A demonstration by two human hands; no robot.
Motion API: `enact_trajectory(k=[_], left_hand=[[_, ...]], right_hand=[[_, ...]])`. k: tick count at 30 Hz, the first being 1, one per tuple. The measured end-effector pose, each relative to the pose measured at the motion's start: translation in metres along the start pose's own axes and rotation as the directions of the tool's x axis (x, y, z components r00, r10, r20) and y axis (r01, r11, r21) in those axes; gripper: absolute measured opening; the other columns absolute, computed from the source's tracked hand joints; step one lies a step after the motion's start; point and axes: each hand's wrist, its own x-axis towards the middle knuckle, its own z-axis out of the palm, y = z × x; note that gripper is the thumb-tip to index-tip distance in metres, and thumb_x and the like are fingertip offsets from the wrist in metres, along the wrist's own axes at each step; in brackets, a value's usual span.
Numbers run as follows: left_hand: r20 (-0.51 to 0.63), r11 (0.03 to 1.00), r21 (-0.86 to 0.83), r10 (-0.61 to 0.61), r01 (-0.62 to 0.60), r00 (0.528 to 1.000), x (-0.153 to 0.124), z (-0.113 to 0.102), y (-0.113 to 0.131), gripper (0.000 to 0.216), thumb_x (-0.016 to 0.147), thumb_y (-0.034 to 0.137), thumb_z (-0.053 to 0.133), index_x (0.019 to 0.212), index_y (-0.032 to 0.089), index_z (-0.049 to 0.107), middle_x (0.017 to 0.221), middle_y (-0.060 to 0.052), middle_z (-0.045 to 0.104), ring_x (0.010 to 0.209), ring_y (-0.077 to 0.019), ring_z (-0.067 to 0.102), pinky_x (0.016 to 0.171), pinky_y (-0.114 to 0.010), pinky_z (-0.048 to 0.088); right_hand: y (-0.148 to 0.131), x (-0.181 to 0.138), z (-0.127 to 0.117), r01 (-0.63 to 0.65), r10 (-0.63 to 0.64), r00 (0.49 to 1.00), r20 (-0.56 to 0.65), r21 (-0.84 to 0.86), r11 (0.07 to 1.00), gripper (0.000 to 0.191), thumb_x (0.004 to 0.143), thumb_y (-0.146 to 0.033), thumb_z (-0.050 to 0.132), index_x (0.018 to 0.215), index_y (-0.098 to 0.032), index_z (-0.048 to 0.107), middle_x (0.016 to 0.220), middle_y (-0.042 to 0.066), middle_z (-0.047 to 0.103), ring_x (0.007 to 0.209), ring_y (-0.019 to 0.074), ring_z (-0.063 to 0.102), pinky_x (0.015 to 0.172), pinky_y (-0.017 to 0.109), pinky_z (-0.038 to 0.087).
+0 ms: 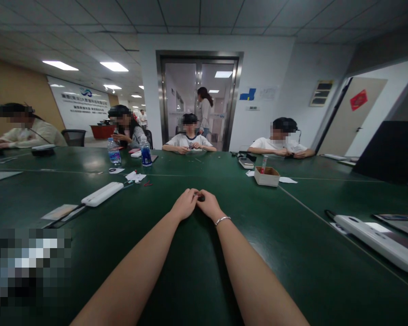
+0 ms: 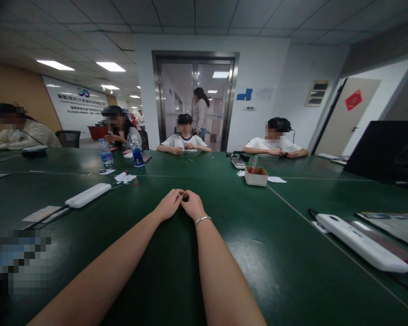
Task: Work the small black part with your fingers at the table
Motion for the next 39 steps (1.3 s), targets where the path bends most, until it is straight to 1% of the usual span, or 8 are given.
enact_trajectory(k=[5, 9, 14, 18, 27, 31, 35, 39], left_hand=[[0.039, 1.0, -0.021, 0.018, -0.018, 0.999, -0.001, -0.002, -0.002, 0.03, 0.088, 0.033, 0.033, 0.107, 0.024, 0.053, 0.107, -0.005, 0.058, 0.098, -0.0188, 0.054, 0.085, -0.031, 0.042], [0.035, 0.998, -0.046, 0.032, -0.031, 0.999, -0.002, -0.001, -0.011, 0.027, 0.087, 0.032, 0.035, 0.107, 0.026, 0.053, 0.103, -0.003, 0.062, 0.094, -0.0184, 0.057, 0.082, -0.031, 0.042], [0.041, 0.995, -0.099, -0.013, 0.017, 0.999, -0.002, -0.002, -0.014, 0.028, 0.086, 0.031, 0.036, 0.106, 0.024, 0.054, 0.092, -0.003, 0.063, 0.09, -0.0176, 0.058, 0.08, -0.03, 0.042], [0.066, 0.993, -0.106, -0.038, 0.045, 0.997, -0.003, -0.003, -0.012, 0.033, 0.086, 0.034, 0.035, 0.111, 0.024, 0.053, 0.079, -0.001, 0.062, 0.078, -0.0164, 0.059, 0.074, -0.028, 0.043], [0.052, 0.993, -0.114, -0.009, 0.015, 0.999, -0.002, -0.001, -0.017, 0.03, 0.086, 0.036, 0.035, 0.107, 0.024, 0.053, 0.077, 0.0, 0.062, 0.076, -0.0154, 0.058, 0.069, -0.026, 0.042], [0.02, 0.993, -0.111, -0.047, 0.049, 0.999, 0.001, 0.002, -0.023, 0.027, 0.085, 0.036, 0.037, 0.102, 0.022, 0.052, 0.074, 0.0, 0.061, 0.071, -0.0149, 0.058, 0.067, -0.027, 0.042], [0.012, 0.988, -0.145, -0.048, 0.05, 0.999, 0.005, 0.007, -0.029, 0.025, 0.085, 0.037, 0.037, 0.095, 0.02, 0.052, 0.072, 0.0, 0.062, 0.067, -0.0135, 0.057, 0.066, -0.026, 0.042], [-0.012, 0.965, -0.252, -0.075, 0.069, 0.997, 0.008, 0.012, -0.034, 0.025, 0.083, 0.039, 0.04, 0.091, 0.019, 0.053, 0.071, 0.0, 0.062, 0.063, -0.0126, 0.057, 0.064, -0.025, 0.043]], right_hand=[[0.001, -0.002, -0.001, -0.05, 0.049, 0.999, 0.011, 0.043, 0.998, 0.013, 0.07, -0.016, 0.061, 0.083, -0.017, 0.063, 0.083, 0.002, 0.064, 0.077, 0.0149, 0.058, 0.069, 0.025, 0.044], [-0.001, -0.004, 0.004, -0.065, 0.066, 0.998, -0.014, 0.056, 0.996, 0.014, 0.071, -0.016, 0.061, 0.084, -0.017, 0.064, 0.085, 0.003, 0.064, 0.079, 0.0155, 0.058, 0.072, 0.026, 0.045], [-0.002, -0.005, 0.009, -0.062, 0.063, 0.998, -0.027, 0.062, 0.996, 0.015, 0.07, -0.013, 0.062, 0.084, -0.018, 0.064, 0.087, 0.003, 0.064, 0.082, 0.0154, 0.058, 0.075, 0.026, 0.045], [0.0, -0.005, 0.008, -0.075, 0.077, 0.997, -0.018, 0.078, 0.994, 0.018, 0.069, -0.013, 0.062, 0.086, -0.018, 0.065, 0.086, 0.003, 0.064, 0.08, 0.0154, 0.058, 0.074, 0.026, 0.045], [0.0, -0.006, 0.006, -0.109, 0.11, 0.994, -0.009, 0.078, 0.991, 0.021, 0.069, -0.014, 0.062, 0.09, -0.017, 0.064, 0.087, 0.003, 0.063, 0.078, 0.0149, 0.057, 0.07, 0.025, 0.045], [-0.002, -0.005, 0.005, -0.137, 0.138, 0.99, -0.015, 0.062, 0.989, 0.026, 0.066, -0.01, 0.063, 0.091, -0.015, 0.062, 0.086, 0.004, 0.063, 0.075, 0.0143, 0.057, 0.067, 0.024, 0.045], [-0.001, -0.001, 0.003, -0.093, 0.092, 0.995, 0.041, 0.029, 0.995, 0.021, 0.067, -0.008, 0.062, 0.086, -0.016, 0.063, 0.083, 0.003, 0.064, 0.072, 0.0139, 0.057, 0.068, 0.025, 0.045], [0.004, 0.001, 0.002, -0.013, 0.011, 0.999, 0.04, 0.027, 1.0, 0.023, 0.069, -0.01, 0.06, 0.09, -0.018, 0.064, 0.086, 0.002, 0.064, 0.073, 0.0132, 0.057, 0.071, 0.025, 0.045]])
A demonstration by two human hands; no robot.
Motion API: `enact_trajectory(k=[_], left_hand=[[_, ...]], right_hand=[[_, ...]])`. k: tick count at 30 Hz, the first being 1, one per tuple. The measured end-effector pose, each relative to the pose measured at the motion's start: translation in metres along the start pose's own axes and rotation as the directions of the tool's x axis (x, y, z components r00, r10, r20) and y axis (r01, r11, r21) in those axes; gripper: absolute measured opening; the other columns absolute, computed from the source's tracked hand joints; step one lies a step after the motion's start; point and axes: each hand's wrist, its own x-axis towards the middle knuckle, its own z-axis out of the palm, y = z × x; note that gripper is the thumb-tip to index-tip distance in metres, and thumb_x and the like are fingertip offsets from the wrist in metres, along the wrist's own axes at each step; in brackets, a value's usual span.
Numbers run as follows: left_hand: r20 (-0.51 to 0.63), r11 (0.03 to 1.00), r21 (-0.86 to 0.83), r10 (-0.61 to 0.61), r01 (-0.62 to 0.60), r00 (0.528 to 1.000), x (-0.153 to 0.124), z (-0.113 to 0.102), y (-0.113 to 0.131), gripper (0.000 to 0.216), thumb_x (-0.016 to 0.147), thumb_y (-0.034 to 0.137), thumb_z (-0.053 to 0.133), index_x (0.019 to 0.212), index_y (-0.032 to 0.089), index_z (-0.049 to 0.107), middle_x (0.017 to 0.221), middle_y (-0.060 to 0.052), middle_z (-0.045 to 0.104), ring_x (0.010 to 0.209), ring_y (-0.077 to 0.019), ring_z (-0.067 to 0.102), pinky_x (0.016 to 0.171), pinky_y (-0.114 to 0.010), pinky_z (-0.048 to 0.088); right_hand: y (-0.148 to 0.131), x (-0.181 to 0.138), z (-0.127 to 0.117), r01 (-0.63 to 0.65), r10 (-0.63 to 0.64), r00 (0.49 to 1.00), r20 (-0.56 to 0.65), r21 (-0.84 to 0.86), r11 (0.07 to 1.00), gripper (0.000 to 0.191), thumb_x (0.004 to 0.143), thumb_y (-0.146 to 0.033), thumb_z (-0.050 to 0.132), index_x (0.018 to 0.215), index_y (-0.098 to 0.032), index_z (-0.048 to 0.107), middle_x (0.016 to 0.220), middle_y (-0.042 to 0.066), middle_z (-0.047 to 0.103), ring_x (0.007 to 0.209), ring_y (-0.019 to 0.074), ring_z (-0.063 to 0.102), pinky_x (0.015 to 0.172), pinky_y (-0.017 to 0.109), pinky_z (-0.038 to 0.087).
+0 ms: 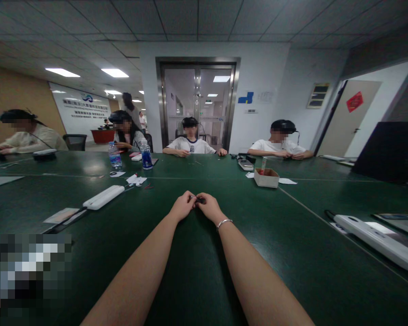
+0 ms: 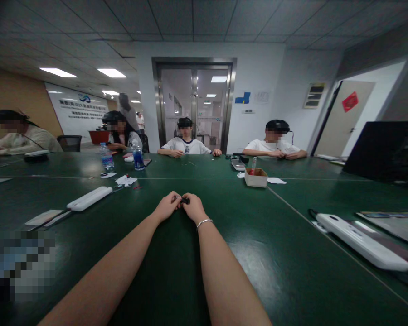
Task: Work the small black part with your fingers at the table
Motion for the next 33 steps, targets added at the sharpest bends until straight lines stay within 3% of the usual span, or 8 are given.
enact_trajectory(k=[4, 7, 10, 14, 20, 25, 29, 33], left_hand=[[-0.026, 0.994, -0.11, -0.017, 0.014, 1.0, 0.002, 0.002, -0.003, 0.026, 0.081, 0.041, 0.043, 0.087, 0.018, 0.054, 0.067, 0.0, 0.061, 0.059, -0.0121, 0.055, 0.062, -0.025, 0.042], [-0.019, 0.989, -0.148, -0.017, 0.014, 1.0, 0.003, 0.001, -0.006, 0.029, 0.08, 0.044, 0.044, 0.086, 0.018, 0.055, 0.066, 0.0, 0.061, 0.059, -0.0122, 0.055, 0.061, -0.025, 0.042], [-0.019, 0.984, -0.176, -0.023, 0.02, 1.0, 0.006, 0.0, -0.009, 0.03, 0.08, 0.044, 0.045, 0.088, 0.017, 0.056, 0.066, -0.001, 0.061, 0.059, -0.0122, 0.055, 0.061, -0.024, 0.042], [-0.006, 0.969, -0.237, -0.079, 0.075, 0.997, 0.015, 0.001, -0.012, 0.029, 0.079, 0.041, 0.047, 0.086, 0.015, 0.056, 0.065, -0.002, 0.061, 0.059, -0.0126, 0.055, 0.06, -0.025, 0.042], [-0.017, 0.958, -0.273, -0.099, 0.091, 0.995, 0.013, 0.002, -0.01, 0.03, 0.077, 0.042, 0.049, 0.085, 0.014, 0.058, 0.065, -0.002, 0.06, 0.059, -0.013, 0.055, 0.06, -0.025, 0.042], [-0.04, 0.96, -0.272, -0.073, 0.059, 0.997, 0.005, -0.003, -0.007, 0.034, 0.076, 0.046, 0.051, 0.088, 0.016, 0.06, 0.069, -0.002, 0.061, 0.061, -0.0133, 0.055, 0.06, -0.025, 0.042], [-0.082, 0.965, -0.26, -0.067, 0.044, 0.994, 0.005, -0.005, -0.006, 0.032, 0.074, 0.043, 0.055, 0.087, 0.016, 0.063, 0.077, -0.004, 0.062, 0.063, -0.014, 0.056, 0.062, -0.026, 0.044], [-0.115, 0.936, -0.35, -0.069, 0.025, 0.991, 0.007, -0.003, -0.006, 0.026, 0.071, 0.034, 0.06, 0.087, 0.015, 0.061, 0.077, -0.004, 0.061, 0.064, -0.0134, 0.056, 0.062, -0.026, 0.046]], right_hand=[[0.003, 0.001, 0.0, 0.018, -0.017, 0.999, -0.044, 0.032, 0.999, 0.024, 0.067, -0.01, 0.061, 0.09, -0.018, 0.065, 0.088, 0.002, 0.063, 0.074, 0.0125, 0.057, 0.072, 0.025, 0.045], [0.002, 0.002, 0.0, -0.076, 0.08, 0.997, -0.012, 0.176, 0.981, 0.027, 0.065, -0.006, 0.061, 0.09, -0.016, 0.063, 0.082, 0.001, 0.063, 0.062, 0.0098, 0.056, 0.061, 0.022, 0.046], [-0.001, 0.003, -0.002, -0.18, 0.159, 0.984, 0.086, 0.39, 0.903, 0.026, 0.069, -0.005, 0.058, 0.094, -0.012, 0.06, 0.073, 0.0, 0.061, 0.052, 0.0075, 0.055, 0.051, 0.019, 0.045], [-0.003, 0.004, -0.006, -0.245, 0.21, 0.969, 0.127, 0.553, 0.796, 0.021, 0.075, -0.003, 0.053, 0.093, -0.01, 0.061, 0.066, 0.001, 0.06, 0.051, 0.0071, 0.057, 0.051, 0.018, 0.047], [-0.002, 0.002, -0.01, -0.258, 0.239, 0.963, 0.12, 0.66, 0.706, 0.024, 0.072, 0.001, 0.057, 0.094, -0.01, 0.06, 0.065, -0.001, 0.059, 0.051, 0.0073, 0.058, 0.049, 0.016, 0.048], [-0.001, 0.001, -0.013, -0.278, 0.198, 0.96, 0.197, 0.731, 0.623, 0.019, 0.074, -0.002, 0.057, 0.091, -0.01, 0.062, 0.069, 0.002, 0.062, 0.054, 0.0078, 0.06, 0.054, 0.017, 0.051], [-0.001, 0.0, -0.014, -0.286, 0.208, 0.957, 0.201, 0.763, 0.58, 0.019, 0.075, -0.003, 0.058, 0.092, -0.011, 0.061, 0.072, 0.003, 0.064, 0.056, 0.0087, 0.062, 0.056, 0.017, 0.052], [0.0, 0.0, -0.014, -0.305, 0.257, 0.947, 0.191, 0.783, 0.542, 0.021, 0.072, -0.001, 0.06, 0.091, -0.012, 0.06, 0.075, 0.003, 0.064, 0.057, 0.0093, 0.062, 0.055, 0.017, 0.053]])
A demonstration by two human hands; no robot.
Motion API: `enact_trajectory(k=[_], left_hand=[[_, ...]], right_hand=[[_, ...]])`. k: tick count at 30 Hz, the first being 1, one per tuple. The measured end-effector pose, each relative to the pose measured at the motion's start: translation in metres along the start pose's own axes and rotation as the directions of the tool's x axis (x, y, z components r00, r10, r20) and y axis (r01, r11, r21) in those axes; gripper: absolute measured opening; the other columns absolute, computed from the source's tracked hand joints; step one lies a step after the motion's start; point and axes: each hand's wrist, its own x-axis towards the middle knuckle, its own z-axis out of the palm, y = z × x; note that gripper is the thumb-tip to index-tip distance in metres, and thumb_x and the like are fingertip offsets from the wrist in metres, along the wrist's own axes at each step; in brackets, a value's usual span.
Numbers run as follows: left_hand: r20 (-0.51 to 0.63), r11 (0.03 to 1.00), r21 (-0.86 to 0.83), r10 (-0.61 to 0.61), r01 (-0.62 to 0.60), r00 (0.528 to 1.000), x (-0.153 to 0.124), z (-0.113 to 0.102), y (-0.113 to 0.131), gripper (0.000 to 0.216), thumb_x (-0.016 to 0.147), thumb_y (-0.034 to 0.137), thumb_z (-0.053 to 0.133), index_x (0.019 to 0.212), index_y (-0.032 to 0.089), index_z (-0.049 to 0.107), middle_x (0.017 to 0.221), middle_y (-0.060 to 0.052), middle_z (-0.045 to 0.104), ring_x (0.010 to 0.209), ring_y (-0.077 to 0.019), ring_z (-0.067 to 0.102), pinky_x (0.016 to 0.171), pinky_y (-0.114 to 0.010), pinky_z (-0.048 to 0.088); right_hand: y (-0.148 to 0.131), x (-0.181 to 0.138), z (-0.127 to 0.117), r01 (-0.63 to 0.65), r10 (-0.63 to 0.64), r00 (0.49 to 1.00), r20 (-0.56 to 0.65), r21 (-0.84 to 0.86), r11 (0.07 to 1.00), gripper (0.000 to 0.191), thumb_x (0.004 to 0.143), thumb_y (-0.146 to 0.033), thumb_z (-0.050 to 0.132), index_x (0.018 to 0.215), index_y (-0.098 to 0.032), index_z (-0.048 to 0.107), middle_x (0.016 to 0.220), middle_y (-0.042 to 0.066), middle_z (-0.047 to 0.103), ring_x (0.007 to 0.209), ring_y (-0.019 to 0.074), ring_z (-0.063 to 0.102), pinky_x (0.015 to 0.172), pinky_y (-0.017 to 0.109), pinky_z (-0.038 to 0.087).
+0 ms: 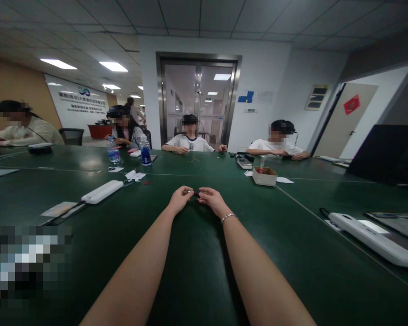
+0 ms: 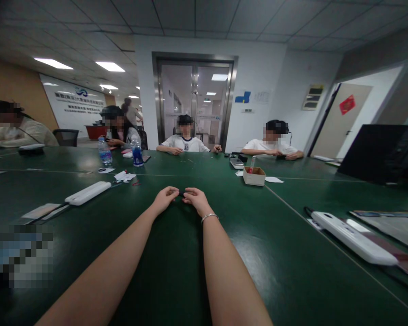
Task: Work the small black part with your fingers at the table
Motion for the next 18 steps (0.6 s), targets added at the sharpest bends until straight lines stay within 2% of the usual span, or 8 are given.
enact_trajectory(k=[3, 8, 13, 18], left_hand=[[-0.013, 0.998, -0.057, 0.017, -0.018, 1.0, 0.002, 0.001, -0.003, 0.021, 0.069, 0.028, 0.063, 0.085, 0.014, 0.059, 0.076, -0.004, 0.061, 0.067, -0.0136, 0.057, 0.066, -0.028, 0.047], [0.001, 0.995, -0.059, 0.079, -0.079, 0.997, 0.004, -0.002, -0.007, 0.021, 0.066, 0.022, 0.067, 0.085, 0.015, 0.062, 0.085, -0.006, 0.064, 0.081, -0.0157, 0.06, 0.081, -0.032, 0.046], [0.055, 0.996, -0.072, 0.065, -0.061, 0.996, 0.0, -0.006, 0.001, 0.023, 0.064, 0.017, 0.068, 0.085, 0.014, 0.062, 0.086, -0.007, 0.065, 0.081, -0.0161, 0.06, 0.083, -0.035, 0.046], [0.079, 0.995, -0.097, 0.008, -0.001, 0.997, -0.002, -0.007, 0.004, 0.026, 0.069, 0.029, 0.065, 0.09, 0.014, 0.061, 0.089, -0.008, 0.065, 0.081, -0.0164, 0.061, 0.079, -0.033, 0.048]], right_hand=[[0.0, 0.001, -0.001, -0.011, 0.011, 1.0, 0.005, 0.006, 1.0, 0.019, 0.073, -0.001, 0.06, 0.089, -0.011, 0.061, 0.076, 0.004, 0.064, 0.058, 0.0098, 0.063, 0.056, 0.017, 0.054], [0.002, 0.004, -0.003, -0.024, 0.024, 1.0, 0.006, 0.002, 1.0, 0.016, 0.075, -0.004, 0.062, 0.09, -0.01, 0.06, 0.072, 0.004, 0.065, 0.057, 0.01, 0.063, 0.054, 0.017, 0.054], [0.003, 0.005, -0.003, -0.03, 0.03, 1.0, -0.002, -0.094, 0.995, 0.009, 0.08, -0.014, 0.061, 0.086, -0.008, 0.059, 0.062, 0.005, 0.063, 0.05, 0.0102, 0.061, 0.047, 0.016, 0.051], [0.003, 0.006, -0.003, -0.046, 0.047, 0.999, 0.011, -0.123, 0.991, 0.012, 0.08, -0.017, 0.063, 0.084, -0.008, 0.058, 0.064, 0.007, 0.064, 0.051, 0.0105, 0.062, 0.047, 0.016, 0.052]])
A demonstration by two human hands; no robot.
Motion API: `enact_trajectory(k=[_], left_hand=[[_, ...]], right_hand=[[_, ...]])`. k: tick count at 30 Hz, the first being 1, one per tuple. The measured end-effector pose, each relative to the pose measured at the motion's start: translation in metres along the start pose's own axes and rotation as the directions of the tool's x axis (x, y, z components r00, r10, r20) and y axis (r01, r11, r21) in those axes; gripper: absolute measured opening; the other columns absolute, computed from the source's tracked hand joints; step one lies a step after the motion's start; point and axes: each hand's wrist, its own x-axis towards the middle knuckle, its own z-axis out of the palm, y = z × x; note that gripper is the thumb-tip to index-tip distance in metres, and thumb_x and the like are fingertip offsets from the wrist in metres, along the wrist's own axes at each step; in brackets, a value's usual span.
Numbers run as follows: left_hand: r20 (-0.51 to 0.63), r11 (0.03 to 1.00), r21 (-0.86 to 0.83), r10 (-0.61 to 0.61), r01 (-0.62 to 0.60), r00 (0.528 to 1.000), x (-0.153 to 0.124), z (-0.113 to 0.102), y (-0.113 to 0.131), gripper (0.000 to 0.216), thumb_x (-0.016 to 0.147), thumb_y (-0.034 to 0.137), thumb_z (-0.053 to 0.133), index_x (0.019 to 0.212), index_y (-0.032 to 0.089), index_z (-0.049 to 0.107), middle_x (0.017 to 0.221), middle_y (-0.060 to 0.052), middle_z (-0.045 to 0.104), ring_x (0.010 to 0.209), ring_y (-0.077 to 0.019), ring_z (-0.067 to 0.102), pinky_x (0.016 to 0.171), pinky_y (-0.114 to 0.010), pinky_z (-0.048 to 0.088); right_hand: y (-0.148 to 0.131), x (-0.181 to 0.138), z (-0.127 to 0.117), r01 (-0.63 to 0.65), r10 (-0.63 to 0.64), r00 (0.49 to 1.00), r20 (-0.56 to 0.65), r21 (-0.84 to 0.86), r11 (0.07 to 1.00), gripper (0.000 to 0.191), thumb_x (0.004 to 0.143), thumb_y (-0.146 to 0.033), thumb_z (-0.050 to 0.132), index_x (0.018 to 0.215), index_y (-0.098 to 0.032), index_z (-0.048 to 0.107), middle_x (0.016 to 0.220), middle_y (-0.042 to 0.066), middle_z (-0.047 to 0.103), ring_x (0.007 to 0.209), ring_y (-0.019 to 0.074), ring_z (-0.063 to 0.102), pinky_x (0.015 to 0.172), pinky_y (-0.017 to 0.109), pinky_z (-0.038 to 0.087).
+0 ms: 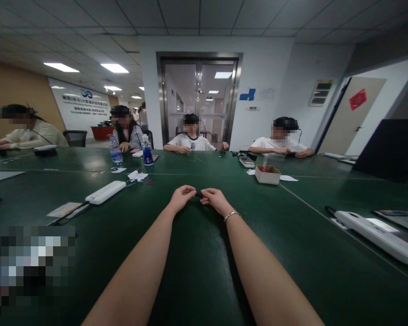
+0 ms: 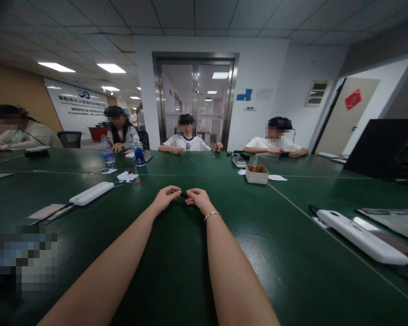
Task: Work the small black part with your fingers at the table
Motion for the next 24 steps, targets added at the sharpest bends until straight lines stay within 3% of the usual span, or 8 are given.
enact_trajectory(k=[4, 9, 13, 16, 20, 22, 24], left_hand=[[-0.016, 1.0, 0.002, -0.019, 0.019, 1.0, 0.0008, 0.0, -0.0037, 0.034, 0.071, 0.031, 0.065, 0.099, 0.014, 0.057, 0.089, -0.009, 0.065, 0.078, -0.0167, 0.062, 0.073, -0.033, 0.049], [-0.017, 0.999, -0.021, -0.042, 0.042, 0.999, 0.0018, 0.0017, -0.0037, 0.039, 0.07, 0.031, 0.066, 0.104, 0.016, 0.056, 0.104, -0.012, 0.062, 0.081, -0.0162, 0.062, 0.071, -0.029, 0.05], [-0.027, 0.979, 0.069, -0.19, 0.191, 0.981, 0.0029, 0.0044, -0.0035, 0.034, 0.079, 0.042, 0.051, 0.091, 0.012, 0.059, 0.078, -0.009, 0.064, 0.058, -0.0128, 0.06, 0.055, -0.025, 0.048], [-0.022, 0.974, 0.173, -0.143, 0.144, 0.99, 0.002, 0.0052, -0.0028, 0.029, 0.079, 0.04, 0.05, 0.081, 0.013, 0.06, 0.063, -0.003, 0.058, 0.053, -0.0107, 0.055, 0.05, -0.022, 0.044], [-0.005, 0.988, 0.141, -0.055, 0.055, 0.998, -0.0008, 0.0051, 0.0005, 0.024, 0.072, 0.032, 0.059, 0.091, 0.016, 0.06, 0.079, -0.004, 0.062, 0.067, -0.0121, 0.056, 0.053, -0.021, 0.045], [-0.022, 0.989, 0.128, -0.077, 0.079, 0.997, -0.0013, 0.0052, 0.001, 0.028, 0.073, 0.035, 0.058, 0.092, 0.015, 0.059, 0.084, -0.006, 0.062, 0.07, -0.0132, 0.057, 0.055, -0.022, 0.045], [-0.042, 0.98, 0.161, -0.112, 0.117, 0.993, -0.0013, 0.0054, 0.0001, 0.031, 0.076, 0.042, 0.052, 0.088, 0.014, 0.059, 0.077, -0.006, 0.062, 0.064, -0.0128, 0.056, 0.055, -0.023, 0.045]], right_hand=[[-0.0006, -0.0003, 0.0004, 0.009, -0.009, 1.0, 0.009, 0.011, 1.0, 0.009, 0.08, -0.015, 0.063, 0.085, -0.008, 0.059, 0.065, 0.005, 0.063, 0.051, 0.0098, 0.062, 0.048, 0.016, 0.052], [-0.0004, 0.0008, 0.001, -0.004, 0.005, 1.0, -0.006, 0.034, 0.999, 0.007, 0.08, -0.01, 0.061, 0.086, -0.009, 0.059, 0.067, 0.004, 0.063, 0.05, 0.0092, 0.061, 0.048, 0.016, 0.052], [-0.0001, 0.0015, 0.0011, -0.002, 0.003, 1.0, -0.017, 0.023, 1.0, 0.006, 0.081, -0.009, 0.059, 0.087, -0.009, 0.059, 0.068, 0.004, 0.063, 0.049, 0.0087, 0.061, 0.047, 0.015, 0.052], [0.0003, 0.0016, 0.0005, 0.001, -0.001, 1.0, -0.012, 0.009, 1.0, 0.007, 0.079, -0.009, 0.06, 0.087, -0.008, 0.059, 0.069, 0.004, 0.063, 0.05, 0.0089, 0.061, 0.048, 0.015, 0.052], [0.0006, 0.0019, -0.0004, 0.007, -0.007, 1.0, -0.005, 0.01, 1.0, 0.007, 0.079, -0.01, 0.062, 0.086, -0.009, 0.059, 0.066, 0.004, 0.063, 0.05, 0.009, 0.061, 0.048, 0.015, 0.052], [0.0005, 0.0021, -0.0004, 0.005, -0.005, 1.0, -0.004, 0.006, 1.0, 0.006, 0.08, -0.01, 0.06, 0.086, -0.009, 0.059, 0.067, 0.003, 0.062, 0.05, 0.0088, 0.061, 0.048, 0.015, 0.052], [0.0003, 0.0021, 0.0, 0.006, -0.006, 1.0, -0.004, 0.001, 1.0, 0.006, 0.079, -0.009, 0.06, 0.086, -0.009, 0.059, 0.068, 0.003, 0.063, 0.05, 0.0086, 0.061, 0.048, 0.015, 0.052]])
